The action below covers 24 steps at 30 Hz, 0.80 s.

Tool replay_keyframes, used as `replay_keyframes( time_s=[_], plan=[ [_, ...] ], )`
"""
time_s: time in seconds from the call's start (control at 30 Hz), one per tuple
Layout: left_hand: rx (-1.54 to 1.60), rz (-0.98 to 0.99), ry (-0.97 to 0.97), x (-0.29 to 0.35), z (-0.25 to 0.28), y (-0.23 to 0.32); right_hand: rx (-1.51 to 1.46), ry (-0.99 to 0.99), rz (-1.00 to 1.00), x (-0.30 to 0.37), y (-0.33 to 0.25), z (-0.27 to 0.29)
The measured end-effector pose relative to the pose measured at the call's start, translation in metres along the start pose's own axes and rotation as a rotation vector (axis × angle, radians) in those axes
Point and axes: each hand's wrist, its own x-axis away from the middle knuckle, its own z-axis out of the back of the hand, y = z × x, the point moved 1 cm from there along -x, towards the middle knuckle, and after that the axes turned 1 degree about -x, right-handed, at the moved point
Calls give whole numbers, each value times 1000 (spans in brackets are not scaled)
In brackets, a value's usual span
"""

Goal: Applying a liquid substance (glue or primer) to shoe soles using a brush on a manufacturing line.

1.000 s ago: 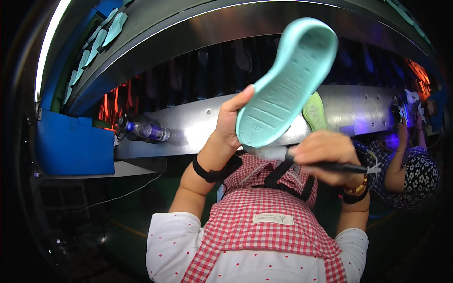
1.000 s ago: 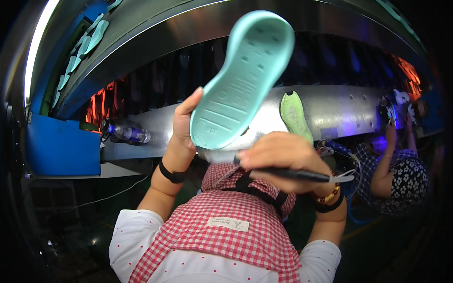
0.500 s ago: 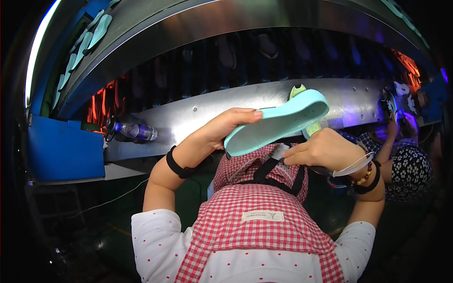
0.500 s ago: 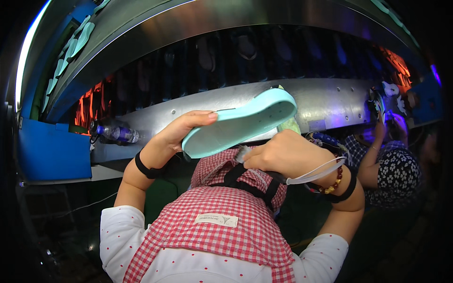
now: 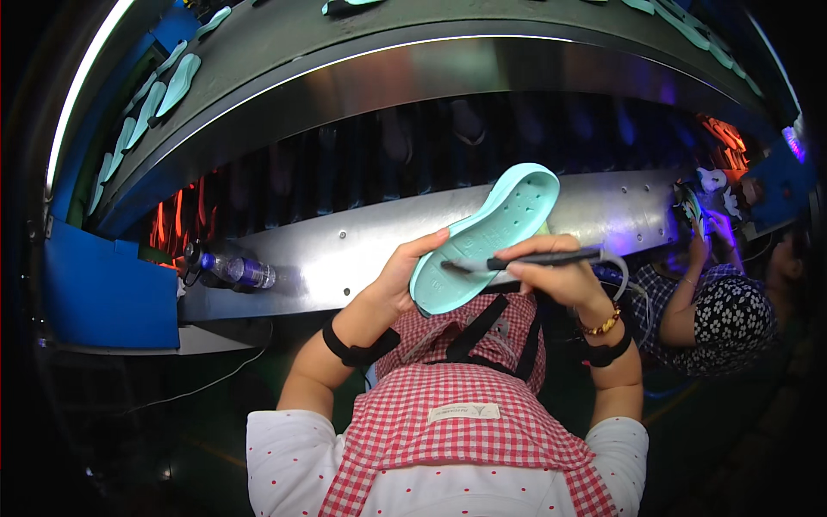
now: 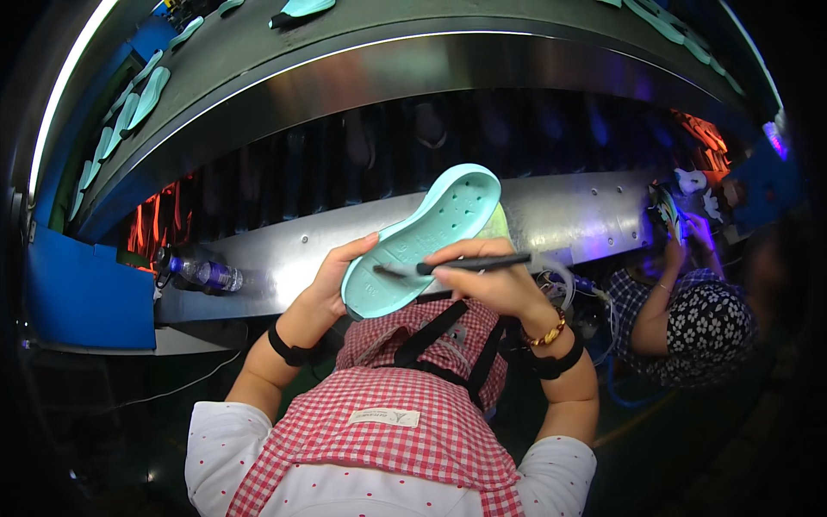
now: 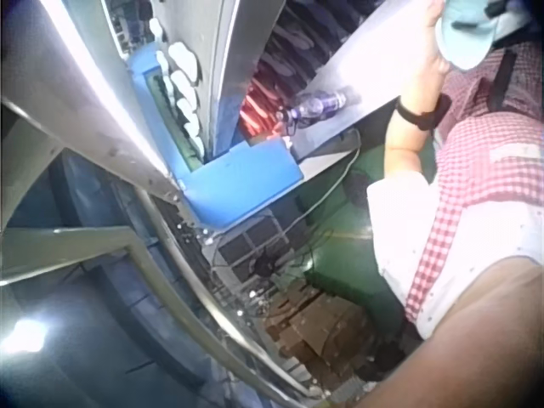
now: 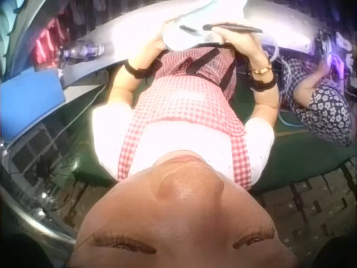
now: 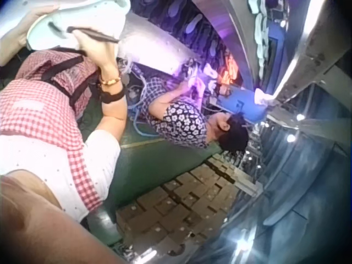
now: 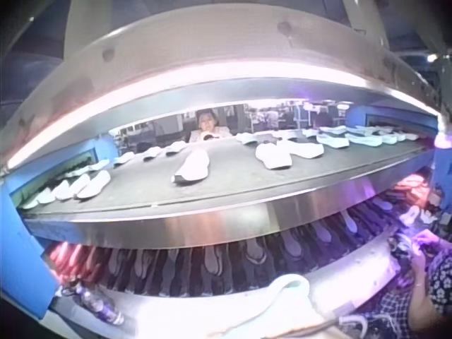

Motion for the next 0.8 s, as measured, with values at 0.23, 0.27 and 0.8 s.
replay_keyframes(
  time_s=[0.23,0.27,0.8],
  plan=[
    [85,-14,10,-19,8,-12,60,766,335,-20,52,32],
    [91,-9,13,-23,13,-12,178,758,405,-18,62,20],
    [229,-730,-314,-108,-136,170,-629,631,331,32,79,34]
  ],
)
